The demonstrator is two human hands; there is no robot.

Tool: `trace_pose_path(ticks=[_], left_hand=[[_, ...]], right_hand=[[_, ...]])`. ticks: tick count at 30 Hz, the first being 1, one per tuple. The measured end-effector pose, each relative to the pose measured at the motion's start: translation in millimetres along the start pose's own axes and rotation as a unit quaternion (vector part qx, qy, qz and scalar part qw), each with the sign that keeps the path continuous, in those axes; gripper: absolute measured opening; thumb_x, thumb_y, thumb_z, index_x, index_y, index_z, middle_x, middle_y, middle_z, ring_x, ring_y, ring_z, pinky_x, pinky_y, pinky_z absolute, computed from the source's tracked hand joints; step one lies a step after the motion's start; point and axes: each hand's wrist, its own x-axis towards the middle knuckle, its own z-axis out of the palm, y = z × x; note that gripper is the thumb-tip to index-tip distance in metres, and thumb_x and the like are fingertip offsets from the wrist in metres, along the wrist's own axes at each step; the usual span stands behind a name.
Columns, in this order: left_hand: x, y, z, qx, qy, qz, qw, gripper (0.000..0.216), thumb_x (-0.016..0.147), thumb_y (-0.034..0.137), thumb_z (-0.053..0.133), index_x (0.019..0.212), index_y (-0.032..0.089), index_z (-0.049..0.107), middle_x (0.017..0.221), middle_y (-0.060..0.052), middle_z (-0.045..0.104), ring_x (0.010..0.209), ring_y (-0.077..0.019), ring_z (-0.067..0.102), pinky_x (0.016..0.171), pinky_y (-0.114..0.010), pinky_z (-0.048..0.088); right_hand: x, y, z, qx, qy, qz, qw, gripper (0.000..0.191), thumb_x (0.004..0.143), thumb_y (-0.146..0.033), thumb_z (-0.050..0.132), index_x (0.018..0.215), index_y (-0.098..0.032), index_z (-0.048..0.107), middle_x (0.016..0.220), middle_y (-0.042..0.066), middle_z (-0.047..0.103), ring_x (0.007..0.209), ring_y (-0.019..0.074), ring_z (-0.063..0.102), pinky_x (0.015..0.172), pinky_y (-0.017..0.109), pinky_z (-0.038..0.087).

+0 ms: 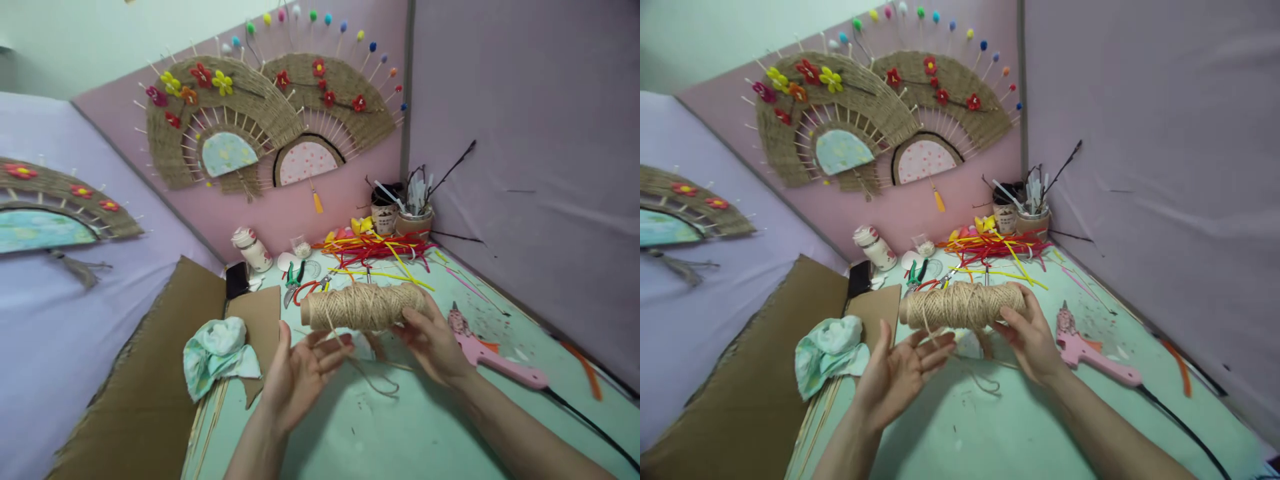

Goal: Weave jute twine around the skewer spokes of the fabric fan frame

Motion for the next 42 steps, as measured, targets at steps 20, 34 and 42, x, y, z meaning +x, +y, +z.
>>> trace_pose_path(ticks=[20, 34, 42], left_hand=[[-65, -59, 23, 0.035, 0.047, 0.135, 0.989, 0.021, 0.082, 0.034, 0.063, 0.072, 0.015, 0.062, 0.093, -0.006, 0.065, 0.092, -0.0144, 0.058, 0.089, -0.028, 0.041], [-74, -28, -51, 0.072, 0.189, 0.224, 0.954, 0.035, 0.075, 0.036, 0.069, 0.059, 0.013, 0.048, 0.048, 0.01, 0.017, 0.042, -0.0022, 0.012, 0.037, -0.015, 0.01], [-107, -7, -88, 0.024, 0.265, 0.327, 0.907, 0.032, 0.07, 0.031, 0.072, 0.059, 0.015, 0.046, 0.045, 0.011, 0.022, 0.038, -0.0014, 0.017, 0.035, -0.014, 0.013]], right_hand=[[-34, -24, 13, -0.248, -0.164, -0.208, 0.932, 0.053, 0.068, -0.028, 0.076, 0.113, -0.031, 0.048, 0.096, 0.002, 0.058, 0.083, 0.0174, 0.058, 0.07, 0.029, 0.051], [-24, -49, 13, -0.09, -0.087, -0.136, 0.983, 0.033, 0.075, -0.037, 0.067, 0.105, -0.03, 0.055, 0.112, 0.002, 0.059, 0.1, 0.0215, 0.059, 0.08, 0.042, 0.055], [-1, -61, 6, -0.309, -0.06, -0.182, 0.932, 0.055, 0.056, -0.031, 0.082, 0.106, -0.028, 0.059, 0.101, 0.005, 0.062, 0.091, 0.0251, 0.061, 0.07, 0.039, 0.056]])
